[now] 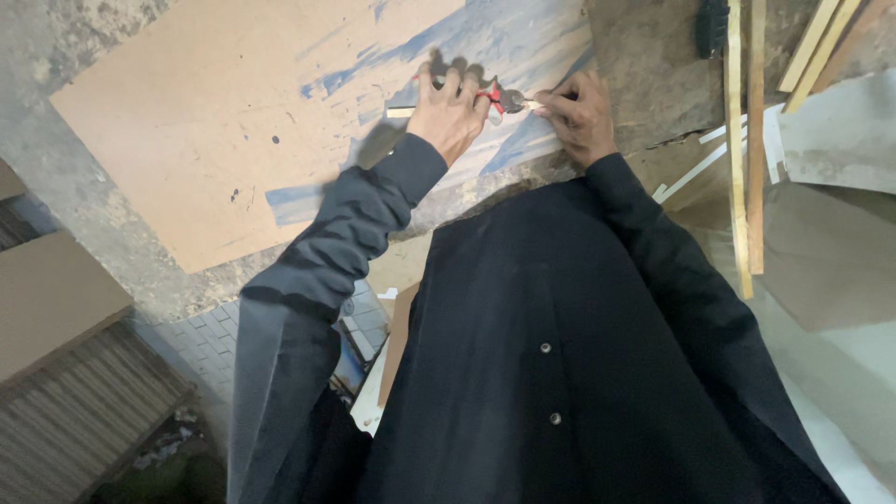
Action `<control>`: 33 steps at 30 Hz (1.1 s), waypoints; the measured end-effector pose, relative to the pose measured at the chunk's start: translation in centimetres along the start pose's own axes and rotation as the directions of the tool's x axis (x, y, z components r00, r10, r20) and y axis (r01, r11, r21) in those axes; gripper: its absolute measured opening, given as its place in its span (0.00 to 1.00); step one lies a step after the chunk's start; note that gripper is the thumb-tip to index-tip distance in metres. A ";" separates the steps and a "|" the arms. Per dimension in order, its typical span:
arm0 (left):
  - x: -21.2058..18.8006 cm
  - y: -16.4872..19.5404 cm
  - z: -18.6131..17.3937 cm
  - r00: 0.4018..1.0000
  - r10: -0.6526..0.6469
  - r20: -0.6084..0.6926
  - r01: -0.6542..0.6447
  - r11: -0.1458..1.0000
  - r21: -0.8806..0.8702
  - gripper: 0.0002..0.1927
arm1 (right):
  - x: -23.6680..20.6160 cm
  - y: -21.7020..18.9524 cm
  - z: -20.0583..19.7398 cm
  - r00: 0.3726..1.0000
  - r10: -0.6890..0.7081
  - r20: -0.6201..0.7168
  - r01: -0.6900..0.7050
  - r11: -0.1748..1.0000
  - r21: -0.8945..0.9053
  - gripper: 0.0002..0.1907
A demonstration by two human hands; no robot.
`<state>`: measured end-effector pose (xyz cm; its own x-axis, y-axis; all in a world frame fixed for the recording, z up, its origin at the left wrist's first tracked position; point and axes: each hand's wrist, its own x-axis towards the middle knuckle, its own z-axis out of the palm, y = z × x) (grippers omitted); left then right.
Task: The person cuts thin wooden strips into shorter lengths using red-handled pincers, working at a workbench beside a decorative carved panel. They position each strip, snip it, set pieces aside, and at one point use a utility knife and a marking tool on a board before resuming cutting strips.
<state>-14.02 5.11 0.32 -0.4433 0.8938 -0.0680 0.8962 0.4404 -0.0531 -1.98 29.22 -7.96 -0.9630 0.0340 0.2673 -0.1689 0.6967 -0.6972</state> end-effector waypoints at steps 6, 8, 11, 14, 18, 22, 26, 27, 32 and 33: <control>0.3 -0.5 0.2 0.993 0.109 0.048 -0.112 0.991 0.074 0.13 | 0.1 -0.3 0.0 0.999 0.031 0.013 -0.031 1.000 0.004 0.10; 0.4 -0.2 0.4 0.994 0.101 0.028 -0.104 0.986 0.130 0.17 | 0.1 -0.3 -0.1 1.000 0.019 0.010 -0.019 1.000 0.003 0.10; 0.6 0.3 0.4 0.992 0.104 0.075 -0.117 0.971 0.210 0.16 | 0.2 -0.3 -0.1 1.000 -0.015 0.006 0.015 1.000 0.009 0.10; 0.8 0.7 0.1 0.994 0.104 0.022 -0.106 0.955 0.276 0.17 | 0.2 -0.5 -0.2 1.000 0.004 0.011 -0.004 1.000 0.004 0.10; 0.9 0.6 -1.0 0.995 0.076 0.070 -0.091 0.968 0.235 0.14 | 0.3 -0.7 -0.2 1.000 0.005 0.009 -0.005 1.000 0.001 0.11; 1.1 0.8 -1.7 0.971 -0.073 0.227 0.071 0.997 0.016 0.13 | 0.2 -0.7 -0.4 1.000 0.010 0.005 -0.010 1.000 0.018 0.12; 1.5 1.6 -1.2 0.922 -0.204 0.328 0.232 0.972 -0.047 0.18 | 0.2 -0.6 -0.4 1.000 0.006 0.010 -0.006 1.000 0.023 0.12; 1.5 1.8 -0.9 0.892 -0.218 0.397 0.259 0.964 -0.052 0.14 | 0.2 -0.6 -0.4 1.000 -0.003 0.017 0.003 1.000 0.015 0.12; 0.9 3.0 0.0 0.904 -0.318 0.285 0.380 0.904 -0.195 0.23 | 0.5 -0.7 -0.3 1.000 0.011 0.018 -0.012 0.999 0.042 0.11; 0.5 3.3 0.1 0.899 -0.369 0.237 0.424 0.868 -0.257 0.24 | 0.5 -0.7 -0.3 1.000 0.002 0.020 -0.003 0.999 0.034 0.11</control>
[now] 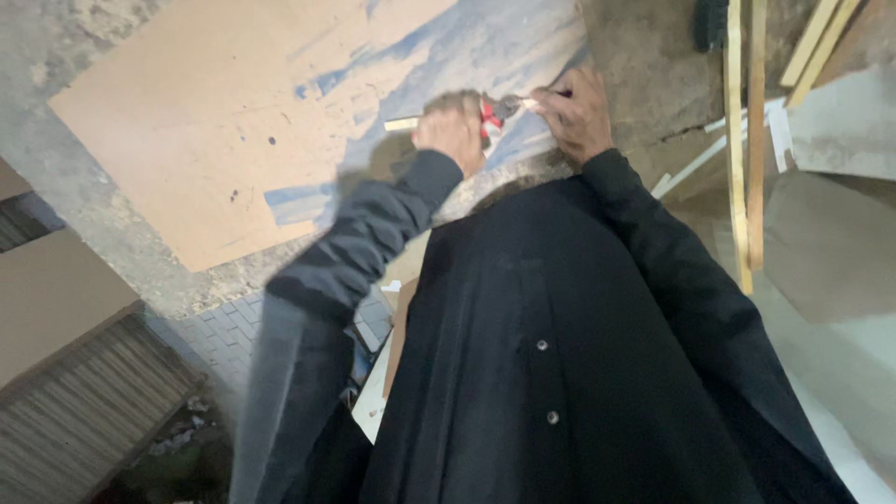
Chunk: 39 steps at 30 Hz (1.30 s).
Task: The person cuts thin wooden strips into shorter lengths using red-handled pincers, working at a workbench beside a decorative carved panel. They position each strip, snip it, set pieces aside, and at one point use a utility knife and a marking tool on a board before resuming cutting strips.
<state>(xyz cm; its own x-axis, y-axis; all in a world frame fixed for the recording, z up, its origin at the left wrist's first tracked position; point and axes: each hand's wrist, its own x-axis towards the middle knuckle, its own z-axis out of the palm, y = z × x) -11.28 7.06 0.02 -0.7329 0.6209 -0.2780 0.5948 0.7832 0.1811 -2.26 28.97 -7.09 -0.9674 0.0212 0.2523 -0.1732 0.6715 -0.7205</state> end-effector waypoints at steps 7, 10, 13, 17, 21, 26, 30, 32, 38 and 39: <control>-2.3 2.1 2.0 0.963 -0.263 0.058 0.269 0.923 -0.277 0.22 | -0.2 0.4 0.0 1.000 -0.006 -0.022 0.005 1.000 -0.022 0.11; -2.4 2.4 2.4 0.943 -0.321 0.093 0.333 0.890 -0.310 0.18 | -0.2 0.7 0.2 1.000 -0.009 -0.023 0.008 1.000 -0.027 0.12; -2.2 2.1 2.4 0.944 -0.312 0.108 0.330 0.880 -0.342 0.19 | -0.1 1.1 0.3 1.000 -0.003 -0.028 0.003 1.000 -0.017 0.12; -2.0 1.7 2.0 0.931 -0.330 0.153 0.363 0.872 -0.327 0.20 | -0.2 0.9 0.7 0.997 0.046 -0.065 -0.040 0.995 0.086 0.11; -1.8 1.7 1.9 0.923 -0.340 0.183 0.382 0.871 -0.309 0.20 | 0.0 0.8 0.7 0.997 0.015 -0.070 -0.011 0.998 0.060 0.12; -1.7 2.0 2.0 0.928 -0.341 0.146 0.371 0.877 -0.306 0.21 | 0.3 0.0 0.2 0.998 0.012 -0.062 -0.010 0.999 0.039 0.12; -1.7 2.2 1.9 0.910 -0.372 0.181 0.411 0.863 -0.293 0.18 | 0.5 -0.9 -0.4 0.994 -0.013 -0.111 0.020 0.998 0.063 0.12; -1.7 2.3 1.8 0.914 -0.373 0.159 0.404 0.863 -0.303 0.18 | 0.6 -1.1 -0.6 0.994 -0.025 -0.109 0.028 0.999 0.028 0.12; -1.8 2.8 2.0 0.905 -0.397 0.151 0.424 0.849 -0.315 0.18 | 0.7 -1.0 -0.4 0.994 0.012 -0.106 -0.005 0.998 0.065 0.15; -1.8 2.9 2.0 0.906 -0.396 0.151 0.424 0.850 -0.313 0.17 | 0.7 -0.9 -0.4 0.994 0.006 -0.108 -0.001 0.999 0.051 0.15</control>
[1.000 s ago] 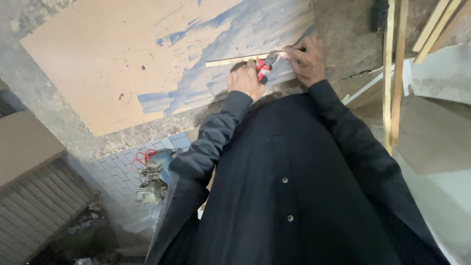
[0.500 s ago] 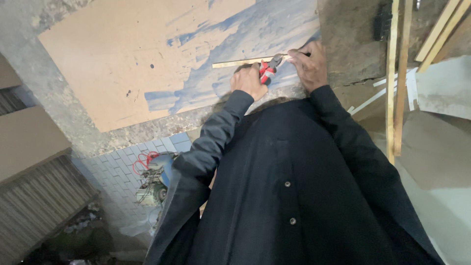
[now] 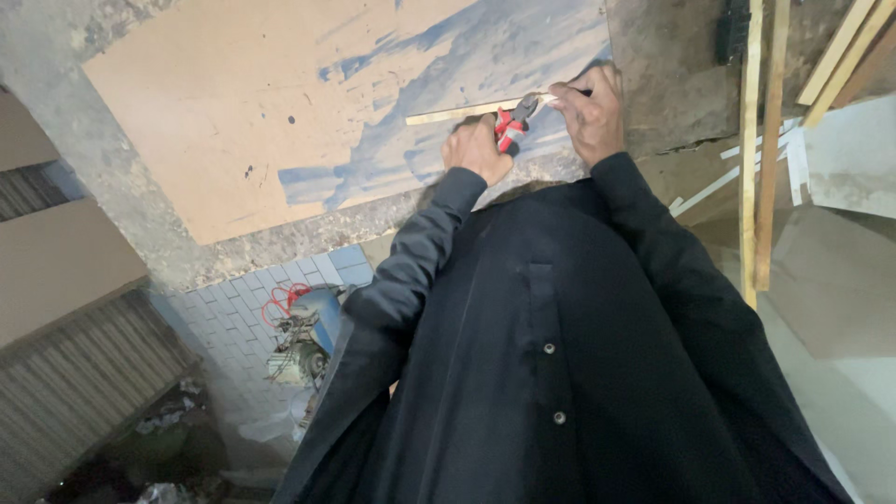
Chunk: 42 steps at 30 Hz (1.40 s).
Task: The person cuts thin wooden strips into shorter lengths using red-handled pincers, working at a workbench beside a decorative carved panel. They position each strip, snip it, set pieces aside, and at one point use a utility knife and a marking tool on a board before resuming cutting strips.
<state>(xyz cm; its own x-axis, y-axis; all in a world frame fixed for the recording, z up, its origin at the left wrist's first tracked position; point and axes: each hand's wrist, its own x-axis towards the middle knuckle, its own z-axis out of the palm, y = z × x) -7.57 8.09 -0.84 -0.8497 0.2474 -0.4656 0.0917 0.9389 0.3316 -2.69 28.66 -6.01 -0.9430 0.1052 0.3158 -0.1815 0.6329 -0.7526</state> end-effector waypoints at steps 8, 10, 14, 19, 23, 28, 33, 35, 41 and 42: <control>0.2 0.1 -0.5 1.000 0.000 0.002 0.000 1.000 -0.025 0.19 | -0.1 0.4 0.2 1.000 -0.024 -0.011 0.023 1.000 -0.016 0.14; 0.2 0.0 -0.5 1.000 0.007 0.007 -0.006 1.000 -0.020 0.19 | -0.2 0.5 0.3 1.000 -0.005 -0.001 0.005 1.000 0.024 0.13; -0.1 0.0 0.2 0.996 0.067 -0.063 -0.070 0.997 -0.041 0.19 | -0.4 0.9 0.3 1.000 -0.025 0.012 0.025 1.000 -0.005 0.13; -0.4 -0.2 0.3 0.974 0.190 -0.121 -0.154 0.955 0.255 0.30 | -0.9 1.3 0.2 0.999 -0.025 0.035 0.026 1.000 -0.012 0.14; 1.2 -0.9 -1.1 0.935 0.321 -0.150 -0.213 0.848 0.485 0.31 | -0.8 1.2 0.3 0.998 -0.016 0.064 0.016 1.000 -0.002 0.13; 2.9 -0.8 -3.0 0.913 0.408 0.003 -0.331 0.736 0.591 0.27 | -0.7 1.0 0.1 0.998 -0.039 0.051 0.040 0.999 -0.021 0.14; 4.5 0.2 -5.1 0.851 0.507 0.136 -0.437 0.542 0.718 0.29 | -0.6 0.4 -0.1 0.998 -0.041 0.041 0.043 0.999 -0.031 0.14; 5.1 0.4 -5.6 0.803 0.583 0.121 -0.455 0.470 0.756 0.24 | -0.5 0.2 -0.1 0.999 -0.039 0.024 0.039 0.999 -0.028 0.14; 5.9 0.5 -5.8 0.771 0.601 0.209 -0.509 0.386 0.769 0.18 | -0.2 -0.1 -0.5 0.998 -0.036 0.052 0.039 0.997 -0.064 0.15; 6.1 0.6 -5.7 0.766 0.599 0.233 -0.515 0.355 0.781 0.18 | -0.3 -0.1 -0.6 0.999 -0.024 0.047 0.027 0.998 -0.062 0.15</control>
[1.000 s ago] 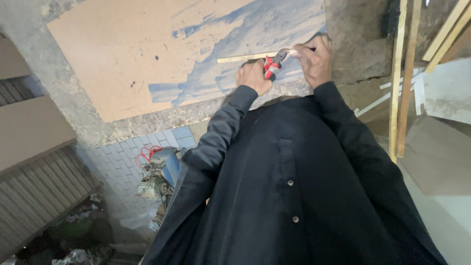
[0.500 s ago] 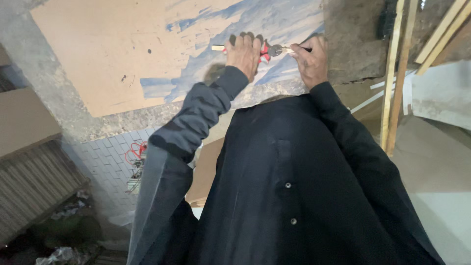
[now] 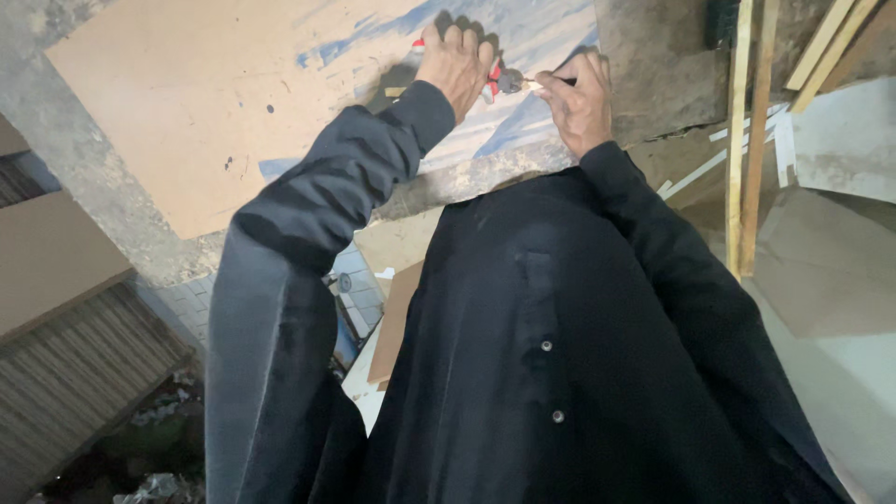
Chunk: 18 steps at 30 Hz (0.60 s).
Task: The person cuts thin wooden strips into shorter lengths using red-handled pincers, working at a workbench beside a decorative carved panel. They position each strip, snip it, set pieces aside, and at one point use a utility knife and a marking tool on a board before resuming cutting strips.
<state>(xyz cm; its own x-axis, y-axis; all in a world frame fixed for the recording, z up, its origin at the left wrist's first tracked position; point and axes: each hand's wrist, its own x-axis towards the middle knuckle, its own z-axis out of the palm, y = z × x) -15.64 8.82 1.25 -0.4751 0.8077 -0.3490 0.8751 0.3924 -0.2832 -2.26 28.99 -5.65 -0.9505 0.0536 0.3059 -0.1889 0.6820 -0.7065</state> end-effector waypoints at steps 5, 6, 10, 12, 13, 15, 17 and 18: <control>0.2 1.0 -0.4 0.950 -0.106 0.295 0.208 0.916 -0.343 0.17 | 0.3 -0.5 -0.1 1.000 0.000 -0.013 0.001 1.000 0.019 0.13; -0.1 1.4 -0.3 0.898 -0.097 0.429 0.291 0.863 -0.412 0.18 | 0.4 -0.6 -0.1 1.000 0.005 -0.017 -0.005 1.000 0.020 0.13; -2.1 3.4 1.0 0.934 -0.281 0.219 0.356 0.703 -0.616 0.24 | 0.5 -0.6 -0.2 0.999 0.035 -0.015 -0.034 0.999 0.023 0.15; -2.5 4.2 2.0 0.897 -0.334 0.289 0.441 0.655 -0.614 0.25 | 0.4 -0.4 -0.1 0.999 0.040 -0.015 -0.040 0.999 0.008 0.14; -2.5 4.6 2.2 0.881 -0.346 0.322 0.472 0.612 -0.634 0.25 | 0.3 -0.3 0.0 0.999 0.041 -0.013 -0.041 0.999 0.001 0.13; -2.3 5.4 2.1 0.843 -0.378 0.383 0.537 0.528 -0.658 0.24 | 0.0 -0.2 0.6 1.000 0.026 -0.010 -0.026 1.000 -0.003 0.11; -1.2 6.5 0.9 0.722 -0.438 0.535 0.662 0.213 -0.718 0.20 | -0.3 0.0 1.0 1.000 0.007 -0.013 -0.008 1.000 -0.021 0.08; -1.3 7.3 0.0 0.653 -0.424 0.628 0.707 0.044 -0.706 0.18 | -0.8 0.0 1.2 1.000 0.001 -0.004 -0.001 1.000 0.016 0.06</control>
<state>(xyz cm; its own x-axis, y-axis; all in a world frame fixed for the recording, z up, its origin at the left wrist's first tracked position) -8.63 10.67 -0.33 -0.7390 0.0848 -0.6684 -0.2328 0.8988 0.3714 -1.82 28.13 -6.64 -0.9498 0.0572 0.3075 -0.1918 0.6702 -0.7170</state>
